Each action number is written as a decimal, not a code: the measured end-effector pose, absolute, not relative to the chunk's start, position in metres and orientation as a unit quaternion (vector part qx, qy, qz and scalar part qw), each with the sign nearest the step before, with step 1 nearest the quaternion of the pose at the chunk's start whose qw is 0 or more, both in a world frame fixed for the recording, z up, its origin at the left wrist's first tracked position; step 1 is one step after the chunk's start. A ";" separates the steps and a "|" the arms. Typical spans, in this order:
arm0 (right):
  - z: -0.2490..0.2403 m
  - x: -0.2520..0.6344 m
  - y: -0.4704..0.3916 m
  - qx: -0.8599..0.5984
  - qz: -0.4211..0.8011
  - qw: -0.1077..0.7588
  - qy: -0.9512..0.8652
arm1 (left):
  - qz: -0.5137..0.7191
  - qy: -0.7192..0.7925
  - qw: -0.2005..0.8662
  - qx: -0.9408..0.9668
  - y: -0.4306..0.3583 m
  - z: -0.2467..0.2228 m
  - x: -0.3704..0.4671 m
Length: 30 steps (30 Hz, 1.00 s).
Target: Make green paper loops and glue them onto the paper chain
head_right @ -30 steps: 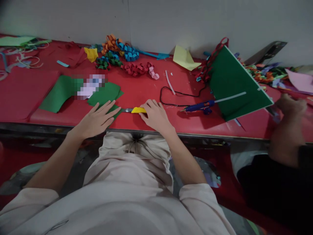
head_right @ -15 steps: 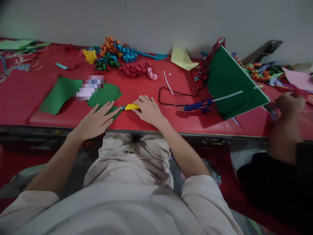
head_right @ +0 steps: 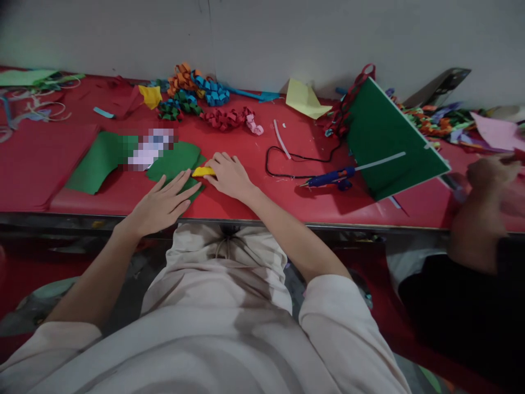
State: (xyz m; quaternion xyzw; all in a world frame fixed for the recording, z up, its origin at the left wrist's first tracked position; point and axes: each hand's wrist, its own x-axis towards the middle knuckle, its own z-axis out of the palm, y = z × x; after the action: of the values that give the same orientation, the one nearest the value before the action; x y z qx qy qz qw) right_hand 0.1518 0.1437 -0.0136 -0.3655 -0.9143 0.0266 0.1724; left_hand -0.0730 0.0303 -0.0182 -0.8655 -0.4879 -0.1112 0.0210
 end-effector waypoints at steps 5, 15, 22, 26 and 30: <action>-0.013 0.138 0.157 -0.385 0.028 0.192 -0.902 | -0.107 -0.496 0.021 -0.862 0.031 -0.017 -0.072; -0.018 0.146 0.189 -0.561 0.006 0.241 -0.792 | -0.206 -0.465 0.055 -0.859 -0.001 -0.024 -0.086; -0.009 0.152 0.172 -0.304 0.061 0.330 -0.892 | -0.372 -0.510 0.040 -0.775 -0.001 -0.021 -0.087; -0.015 0.145 0.171 -0.159 0.184 0.349 -0.905 | -0.479 -0.605 0.104 -0.627 0.025 -0.004 -0.072; -0.022 0.135 0.179 -0.144 0.284 0.422 -0.849 | -0.540 -0.627 0.072 -0.556 0.053 0.015 -0.058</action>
State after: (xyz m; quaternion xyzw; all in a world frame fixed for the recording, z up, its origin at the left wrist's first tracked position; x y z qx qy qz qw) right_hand 0.1352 0.1787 -0.0220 -0.1437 -0.8490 0.2843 0.4216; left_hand -0.0580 0.0532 0.0150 -0.5563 -0.6275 -0.5401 0.0716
